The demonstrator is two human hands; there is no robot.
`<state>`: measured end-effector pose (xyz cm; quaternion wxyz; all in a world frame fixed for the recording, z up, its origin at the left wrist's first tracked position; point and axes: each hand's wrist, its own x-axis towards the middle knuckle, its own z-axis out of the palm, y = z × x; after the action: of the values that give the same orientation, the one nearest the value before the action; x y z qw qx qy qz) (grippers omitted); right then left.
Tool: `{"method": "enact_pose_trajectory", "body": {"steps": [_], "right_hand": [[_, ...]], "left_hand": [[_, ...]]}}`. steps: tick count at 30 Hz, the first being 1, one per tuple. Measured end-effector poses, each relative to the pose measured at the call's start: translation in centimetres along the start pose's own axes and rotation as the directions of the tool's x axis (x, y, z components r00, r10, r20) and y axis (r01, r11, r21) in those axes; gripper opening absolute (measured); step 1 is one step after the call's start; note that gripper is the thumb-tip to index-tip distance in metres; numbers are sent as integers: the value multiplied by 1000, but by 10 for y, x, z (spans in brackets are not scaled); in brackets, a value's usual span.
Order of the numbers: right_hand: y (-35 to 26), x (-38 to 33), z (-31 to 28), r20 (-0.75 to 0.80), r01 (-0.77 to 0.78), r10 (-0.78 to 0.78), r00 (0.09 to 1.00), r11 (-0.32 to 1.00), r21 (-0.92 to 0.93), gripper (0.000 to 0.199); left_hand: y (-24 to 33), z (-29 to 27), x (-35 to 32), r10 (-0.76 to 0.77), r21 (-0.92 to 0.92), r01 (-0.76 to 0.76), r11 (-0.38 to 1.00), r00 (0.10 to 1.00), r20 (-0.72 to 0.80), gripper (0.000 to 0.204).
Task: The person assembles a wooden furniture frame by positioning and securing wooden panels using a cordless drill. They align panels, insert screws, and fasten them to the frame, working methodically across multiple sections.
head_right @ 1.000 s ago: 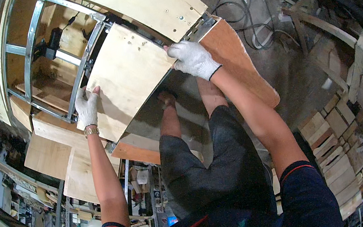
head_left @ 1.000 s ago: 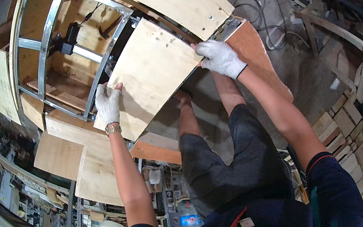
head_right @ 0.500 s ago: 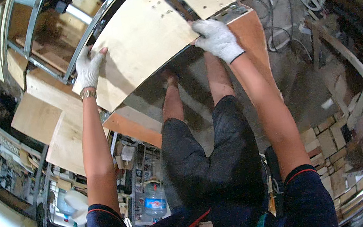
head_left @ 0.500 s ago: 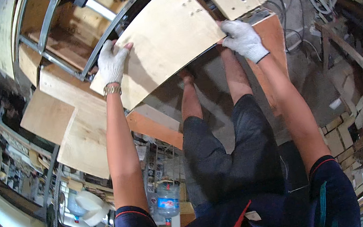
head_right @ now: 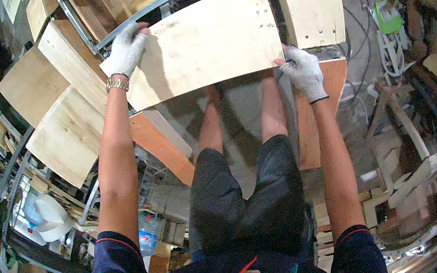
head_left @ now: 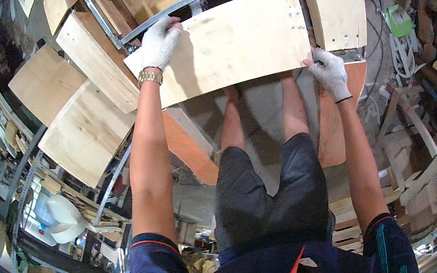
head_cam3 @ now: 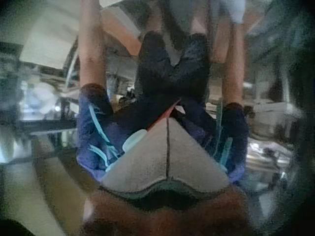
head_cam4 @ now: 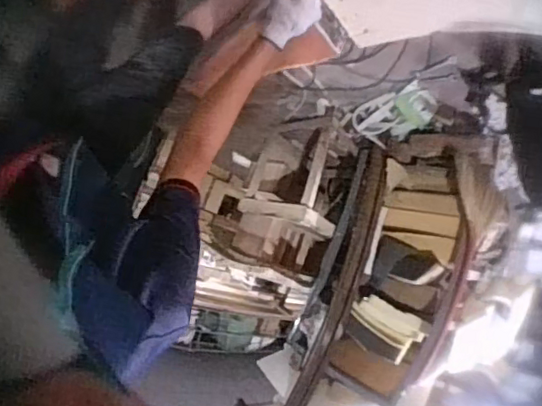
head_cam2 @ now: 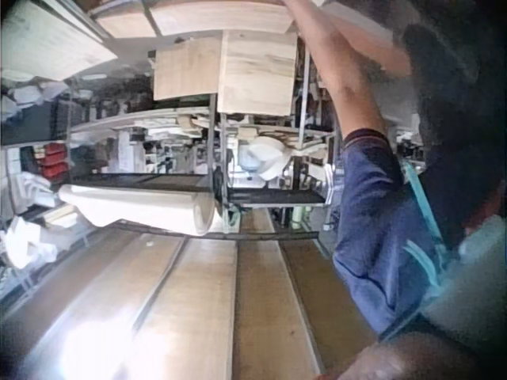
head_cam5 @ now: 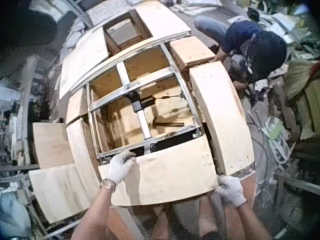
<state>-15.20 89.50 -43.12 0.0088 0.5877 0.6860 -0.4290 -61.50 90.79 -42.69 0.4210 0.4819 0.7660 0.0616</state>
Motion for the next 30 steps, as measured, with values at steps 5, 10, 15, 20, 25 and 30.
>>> {"method": "enact_pose_trajectory", "body": {"steps": [5, 10, 15, 20, 25, 30], "right_hand": [[-2, -6, 6, -99, 166, -176, 979, 981, -101, 43], [-6, -46, 26, -293, 160, -161, 943, 987, -26, 56], [70, -139, 54, -171, -72, 33, 985, 971, -227, 59], [115, -203, 98, -75, -395, 462, 884, 821, 411, 61], [160, -222, 121, -7, -318, 333, 943, 905, 281, 61], [116, -201, 94, 32, -402, 447, 894, 768, 498, 64]], "left_hand": [[3, 15, -21, 157, 123, -139, 983, 976, -152, 35], [29, 3, -95, 378, 224, -316, 922, 860, -343, 30], [59, 15, -236, 273, 244, -206, 948, 918, -288, 26], [78, 23, -314, 231, 154, -187, 970, 905, -358, 27], [80, 19, -314, 178, 87, -157, 984, 908, -379, 27], [75, 20, -318, 147, 51, -138, 989, 927, -345, 27]]}}
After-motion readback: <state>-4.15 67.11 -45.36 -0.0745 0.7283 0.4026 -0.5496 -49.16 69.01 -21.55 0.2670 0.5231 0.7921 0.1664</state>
